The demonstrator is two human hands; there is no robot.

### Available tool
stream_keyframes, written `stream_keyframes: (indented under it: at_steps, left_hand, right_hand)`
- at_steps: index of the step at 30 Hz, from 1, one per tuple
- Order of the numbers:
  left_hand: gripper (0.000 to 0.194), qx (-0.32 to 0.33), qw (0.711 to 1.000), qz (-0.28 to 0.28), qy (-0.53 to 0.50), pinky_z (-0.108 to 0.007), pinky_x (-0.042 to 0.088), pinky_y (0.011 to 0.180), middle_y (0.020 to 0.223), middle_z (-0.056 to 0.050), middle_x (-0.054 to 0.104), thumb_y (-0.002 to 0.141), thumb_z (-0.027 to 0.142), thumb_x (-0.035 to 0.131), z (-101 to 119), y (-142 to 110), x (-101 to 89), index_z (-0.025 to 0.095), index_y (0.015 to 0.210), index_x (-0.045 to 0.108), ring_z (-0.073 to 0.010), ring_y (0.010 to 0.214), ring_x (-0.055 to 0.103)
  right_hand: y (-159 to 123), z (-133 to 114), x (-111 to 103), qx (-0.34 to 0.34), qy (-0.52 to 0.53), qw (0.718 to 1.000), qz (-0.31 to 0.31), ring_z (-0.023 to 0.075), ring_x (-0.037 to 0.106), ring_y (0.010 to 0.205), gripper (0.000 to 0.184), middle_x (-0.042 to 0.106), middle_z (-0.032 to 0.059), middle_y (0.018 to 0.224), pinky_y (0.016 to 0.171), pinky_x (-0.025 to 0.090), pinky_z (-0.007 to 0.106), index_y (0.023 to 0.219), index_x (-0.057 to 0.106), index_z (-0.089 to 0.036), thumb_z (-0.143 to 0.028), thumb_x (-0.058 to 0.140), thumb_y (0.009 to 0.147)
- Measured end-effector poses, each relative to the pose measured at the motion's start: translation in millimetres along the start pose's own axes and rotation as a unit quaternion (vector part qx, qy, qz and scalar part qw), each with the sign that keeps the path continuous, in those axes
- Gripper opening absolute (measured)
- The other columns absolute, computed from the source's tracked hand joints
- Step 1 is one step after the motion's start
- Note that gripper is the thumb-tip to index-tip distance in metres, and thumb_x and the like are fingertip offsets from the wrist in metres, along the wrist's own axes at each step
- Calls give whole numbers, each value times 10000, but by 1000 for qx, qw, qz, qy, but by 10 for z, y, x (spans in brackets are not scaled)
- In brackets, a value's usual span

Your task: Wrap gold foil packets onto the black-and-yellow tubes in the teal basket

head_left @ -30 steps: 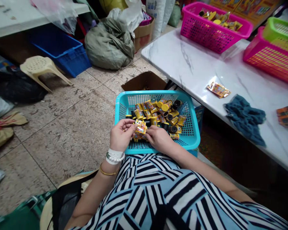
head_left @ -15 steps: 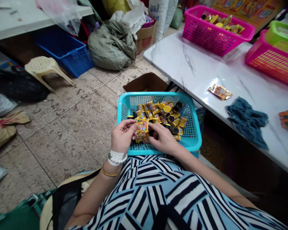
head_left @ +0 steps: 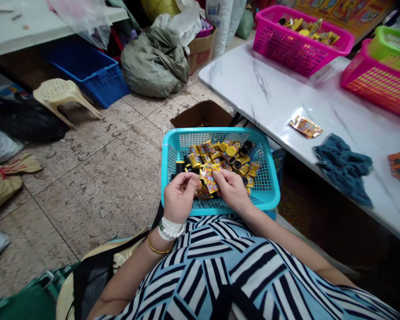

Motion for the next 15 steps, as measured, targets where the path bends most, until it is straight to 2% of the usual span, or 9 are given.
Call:
stream_keyframes:
  at_steps: [4, 6, 8, 11, 13, 15]
  left_hand:
    - [290, 20, 999, 32, -1, -192, 424, 502, 766, -8, 651, 845, 458, 675, 36, 11, -69, 189, 952, 686, -87, 573, 526]
    - [286, 19, 999, 31, 6, -198, 442, 527, 795, -14, 670, 827, 442, 697, 21, 54, -93, 193, 966, 690, -98, 605, 556]
    - [264, 9, 1000, 5, 22, -212, 466, 564, 789, -20, 685, 795, 420, 728, -13, 105, -92, 184, 910, 703, -117, 642, 588]
    - [203, 16, 998, -10, 59, -237, 496, 640, 760, -21, 692, 772, 370, 742, -50, 163, -111, 172, 804, 705, -139, 689, 617]
    - [174, 43, 994, 16, 94, -244, 501, 678, 766, -23, 691, 769, 340, 740, -44, 183, -150, 170, 771, 708, -143, 713, 622]
    - [153, 59, 991, 33, 115, -243, 500, 683, 764, -22, 689, 766, 319, 738, -34, 191, -176, 168, 763, 713, -140, 711, 620]
  right_hand:
    - [-50, -68, -26, -70, -69, 995, 8, 106, 312, 556, 462, 382, -34, 588, 512, 264, 257, 619, 435, -210, -553, 511, 917]
    - [-58, -82, -13, -88, -94, 992, -12, 106, 303, 563, 449, 355, -38, 600, 531, 265, 260, 613, 403, -210, -504, 490, 942]
    - [-55, -75, 37, -94, -127, 986, -59, 107, 319, 566, 446, 348, -39, 599, 547, 279, 261, 598, 382, -210, -456, 478, 957]
    - [-48, -59, 147, -118, -195, 963, -141, 121, 428, 620, 419, 442, -17, 639, 617, 348, 261, 593, 451, -197, -367, 454, 976]
    - [-34, -50, 188, -134, -246, 947, -156, 145, 517, 727, 329, 542, 18, 745, 703, 397, 266, 704, 587, -181, -321, 462, 974]
    - [-4, -29, 178, -123, -305, 935, -132, 168, 561, 806, 222, 604, 50, 852, 754, 420, 274, 964, 673, -166, -312, 505, 960]
Point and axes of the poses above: each hand's wrist, its own y-axis towards the middle knuckle, its own x-axis out of the palm, z = x × y, the point moved 5 cm from there along y, towards the middle knuckle
